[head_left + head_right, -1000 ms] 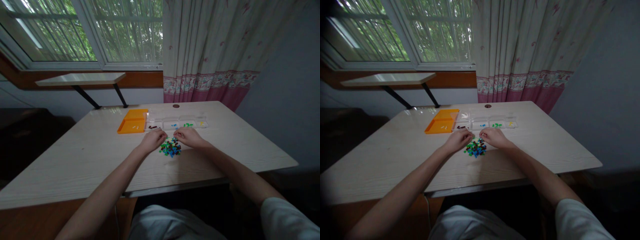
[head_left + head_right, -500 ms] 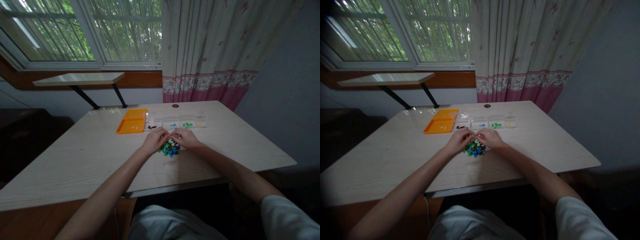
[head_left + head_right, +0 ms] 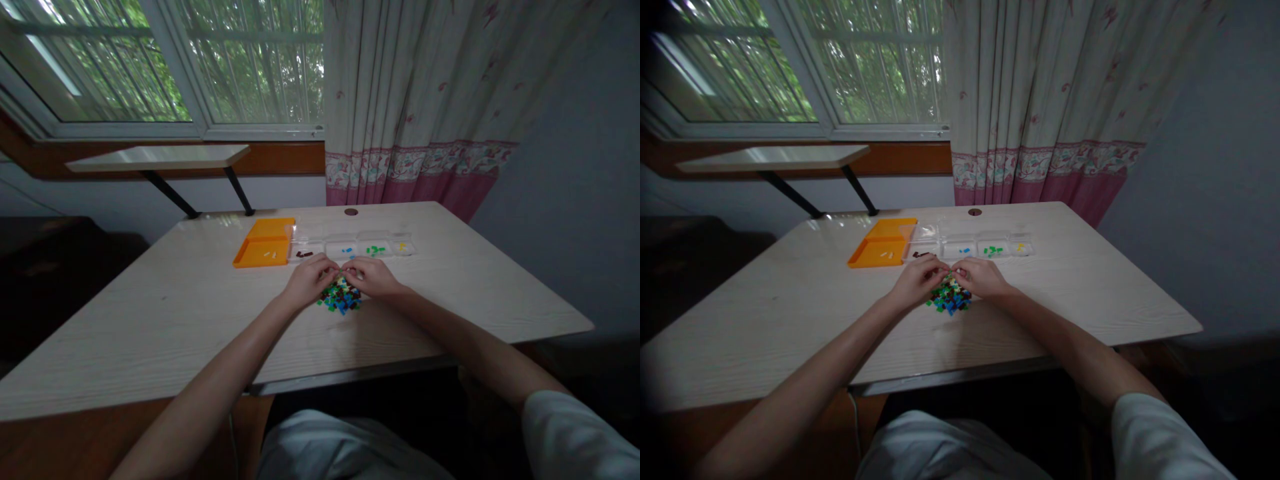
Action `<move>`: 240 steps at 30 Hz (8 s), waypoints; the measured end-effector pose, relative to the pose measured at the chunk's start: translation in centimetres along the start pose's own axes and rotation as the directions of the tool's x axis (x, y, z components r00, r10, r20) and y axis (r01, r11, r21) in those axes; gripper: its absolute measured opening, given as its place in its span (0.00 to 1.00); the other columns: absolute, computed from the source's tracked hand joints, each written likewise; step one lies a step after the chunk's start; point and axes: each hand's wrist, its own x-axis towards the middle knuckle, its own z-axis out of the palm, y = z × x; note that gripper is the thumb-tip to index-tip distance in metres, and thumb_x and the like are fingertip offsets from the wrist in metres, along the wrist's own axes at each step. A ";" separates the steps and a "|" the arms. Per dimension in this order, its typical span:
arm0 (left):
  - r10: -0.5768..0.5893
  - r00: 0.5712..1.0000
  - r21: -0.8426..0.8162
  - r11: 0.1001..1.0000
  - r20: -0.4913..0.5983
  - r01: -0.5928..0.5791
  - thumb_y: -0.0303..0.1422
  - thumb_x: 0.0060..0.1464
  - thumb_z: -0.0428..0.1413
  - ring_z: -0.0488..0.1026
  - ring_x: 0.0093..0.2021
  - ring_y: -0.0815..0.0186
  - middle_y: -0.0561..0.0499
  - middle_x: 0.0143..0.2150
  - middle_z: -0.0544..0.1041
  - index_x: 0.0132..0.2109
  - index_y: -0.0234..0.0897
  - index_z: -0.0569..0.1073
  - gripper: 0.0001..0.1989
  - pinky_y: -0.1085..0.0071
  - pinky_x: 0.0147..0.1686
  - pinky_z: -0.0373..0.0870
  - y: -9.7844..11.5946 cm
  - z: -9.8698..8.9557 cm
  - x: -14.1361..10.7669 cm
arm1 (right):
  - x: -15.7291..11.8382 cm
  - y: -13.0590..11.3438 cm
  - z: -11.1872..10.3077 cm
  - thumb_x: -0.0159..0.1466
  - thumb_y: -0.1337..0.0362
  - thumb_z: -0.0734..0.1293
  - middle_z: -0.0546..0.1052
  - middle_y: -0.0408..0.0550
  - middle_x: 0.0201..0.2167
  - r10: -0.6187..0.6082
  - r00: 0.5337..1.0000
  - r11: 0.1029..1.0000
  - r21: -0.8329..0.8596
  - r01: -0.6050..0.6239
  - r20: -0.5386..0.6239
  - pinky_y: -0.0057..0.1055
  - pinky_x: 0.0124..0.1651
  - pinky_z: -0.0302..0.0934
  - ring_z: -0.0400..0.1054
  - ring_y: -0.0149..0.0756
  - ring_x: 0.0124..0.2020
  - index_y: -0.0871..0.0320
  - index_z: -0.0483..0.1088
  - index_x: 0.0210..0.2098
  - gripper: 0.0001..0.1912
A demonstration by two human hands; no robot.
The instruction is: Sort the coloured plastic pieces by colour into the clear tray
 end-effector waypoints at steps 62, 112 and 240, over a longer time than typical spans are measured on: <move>-0.025 1.000 0.053 0.998 0.010 0.024 0.31 0.57 0.47 0.67 0.37 0.66 0.48 0.35 0.69 0.38 0.35 0.70 0.08 0.71 0.35 0.64 -0.2 -0.1 0.1 | 0.3 0.0 0.4 0.59 0.63 0.64 0.74 0.45 0.26 0.117 0.990 0.989 0.082 -0.124 0.079 0.26 0.34 0.57 0.65 0.30 0.29 0.59 0.74 0.33 0.08; -0.073 0.965 0.162 0.986 0.252 0.032 0.33 0.57 0.48 0.69 0.41 0.66 0.49 0.40 0.69 0.43 0.40 0.74 0.12 0.72 0.41 0.66 -1.9 0.6 0.0 | 0.6 1.0 -3.2 0.59 0.64 0.65 0.74 0.44 0.25 0.055 0.863 0.998 0.061 -0.028 -0.503 0.26 0.27 0.57 0.63 0.29 0.25 0.57 0.73 0.31 0.06; -0.142 0.956 0.191 0.977 0.257 0.094 0.31 0.55 0.48 0.70 0.37 0.67 0.50 0.37 0.74 0.39 0.39 0.73 0.10 0.73 0.35 0.63 -1.5 0.2 -0.1 | 0.7 2.5 -2.7 0.56 0.63 0.66 0.69 0.43 0.23 0.251 0.902 0.956 0.236 -0.175 -0.351 0.24 0.24 0.51 0.56 0.26 0.21 0.58 0.74 0.31 0.06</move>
